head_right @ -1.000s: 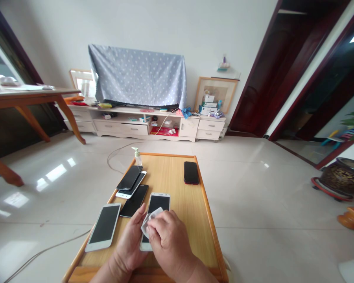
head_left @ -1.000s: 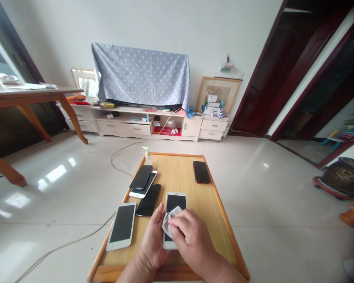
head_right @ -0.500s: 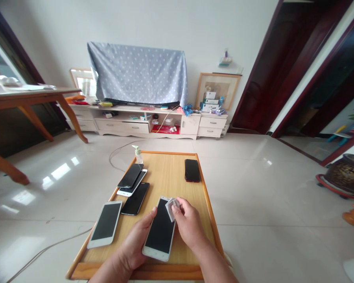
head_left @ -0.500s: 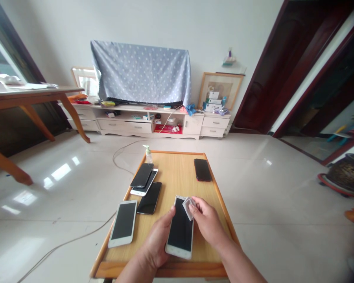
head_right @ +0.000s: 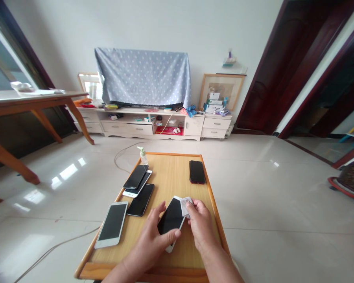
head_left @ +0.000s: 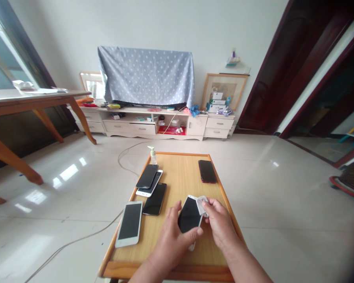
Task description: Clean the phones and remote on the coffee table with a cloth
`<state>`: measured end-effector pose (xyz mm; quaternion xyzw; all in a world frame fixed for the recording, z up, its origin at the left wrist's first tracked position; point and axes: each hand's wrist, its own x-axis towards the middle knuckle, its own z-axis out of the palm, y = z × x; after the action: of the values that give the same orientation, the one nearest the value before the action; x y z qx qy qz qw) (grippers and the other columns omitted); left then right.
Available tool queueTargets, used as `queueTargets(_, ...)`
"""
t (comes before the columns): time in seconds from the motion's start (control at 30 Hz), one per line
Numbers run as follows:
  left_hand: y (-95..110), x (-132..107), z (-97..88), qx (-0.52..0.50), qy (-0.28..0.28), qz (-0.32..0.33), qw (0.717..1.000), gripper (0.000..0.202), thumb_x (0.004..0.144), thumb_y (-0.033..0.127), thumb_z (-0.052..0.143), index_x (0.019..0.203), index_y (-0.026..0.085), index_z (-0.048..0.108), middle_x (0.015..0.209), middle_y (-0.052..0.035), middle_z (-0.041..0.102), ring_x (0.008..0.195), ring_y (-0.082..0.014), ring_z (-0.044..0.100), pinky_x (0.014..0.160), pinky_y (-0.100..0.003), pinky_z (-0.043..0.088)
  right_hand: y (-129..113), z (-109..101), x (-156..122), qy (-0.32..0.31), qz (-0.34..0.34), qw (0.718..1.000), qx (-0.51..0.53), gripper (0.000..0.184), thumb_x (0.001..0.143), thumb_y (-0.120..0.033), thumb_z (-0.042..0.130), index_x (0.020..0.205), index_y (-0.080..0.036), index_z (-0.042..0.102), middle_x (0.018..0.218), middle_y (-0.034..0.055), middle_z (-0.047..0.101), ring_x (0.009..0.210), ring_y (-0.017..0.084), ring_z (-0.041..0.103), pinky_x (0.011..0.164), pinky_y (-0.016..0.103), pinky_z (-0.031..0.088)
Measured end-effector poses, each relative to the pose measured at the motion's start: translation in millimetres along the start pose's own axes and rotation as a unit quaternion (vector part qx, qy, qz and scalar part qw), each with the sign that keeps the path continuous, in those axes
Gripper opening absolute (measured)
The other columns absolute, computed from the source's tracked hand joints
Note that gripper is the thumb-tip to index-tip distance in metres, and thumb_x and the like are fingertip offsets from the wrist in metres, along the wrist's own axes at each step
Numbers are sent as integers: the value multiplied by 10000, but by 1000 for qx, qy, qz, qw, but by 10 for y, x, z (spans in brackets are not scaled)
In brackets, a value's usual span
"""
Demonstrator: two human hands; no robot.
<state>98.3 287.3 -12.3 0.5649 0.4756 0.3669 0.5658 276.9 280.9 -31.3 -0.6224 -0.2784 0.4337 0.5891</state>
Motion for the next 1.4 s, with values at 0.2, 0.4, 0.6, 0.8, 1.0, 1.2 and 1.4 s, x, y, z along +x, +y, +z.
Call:
queueTargets(0.2,-77,-32,75,315,13,123,941,873,665,268,746,1472,216,416,1432,-114,520,1322,-323,467,1161,-499,350,49,41,8,-8,-7,1000,-28,464,792,-572,704,1055,-190,685,835,39,735,699,188,639,554,246,428)
queueTargets(0.4,-134,-2,89,384,56,168,906,706,693,188,633,1380,195,471,1350,-111,570,1236,-295,515,1116,-477,406,127,-56,110,-35,-31,992,-119,467,838,-601,622,1084,-208,681,928,62,757,791,239,694,613,299,521)
queueTargets(0.6,-145,29,68,413,47,171,893,690,679,176,632,1358,206,516,1336,-93,588,1227,-288,501,1126,-460,390,157,-176,207,13,-150,961,-231,392,881,-564,569,1038,-234,710,1083,83,756,1010,274,696,885,365,527)
queueTargets(0.8,-129,50,49,429,39,162,888,644,691,218,666,1327,227,569,1374,-78,591,1232,-295,490,1122,-462,387,207,-173,217,1,-171,954,-245,368,918,-519,538,1135,-267,696,1109,66,760,1030,260,710,917,368,531)
queueTargets(1.0,-159,75,37,454,23,153,878,659,728,308,713,1367,247,565,1498,-72,529,1277,-321,470,1121,-493,376,249,-157,226,22,-178,958,-223,344,915,-498,566,1149,-257,641,1050,62,765,968,247,724,824,344,552)
queueTargets(1.2,-192,106,31,465,5,164,870,699,756,334,721,1422,268,518,1539,-58,496,1332,-312,446,1125,-490,363,191,-141,201,6,-196,946,-258,252,923,-450,554,1033,-262,682,974,37,759,877,228,716,783,323,539)
queueTargets(1.4,-204,69,15,470,39,169,865,880,698,421,788,1483,244,432,1499,-82,519,1350,-313,435,1155,-470,320,128,-160,197,36,-259,906,-332,215,917,-357,548,981,-241,718,990,56,708,862,212,678,777,318,525)
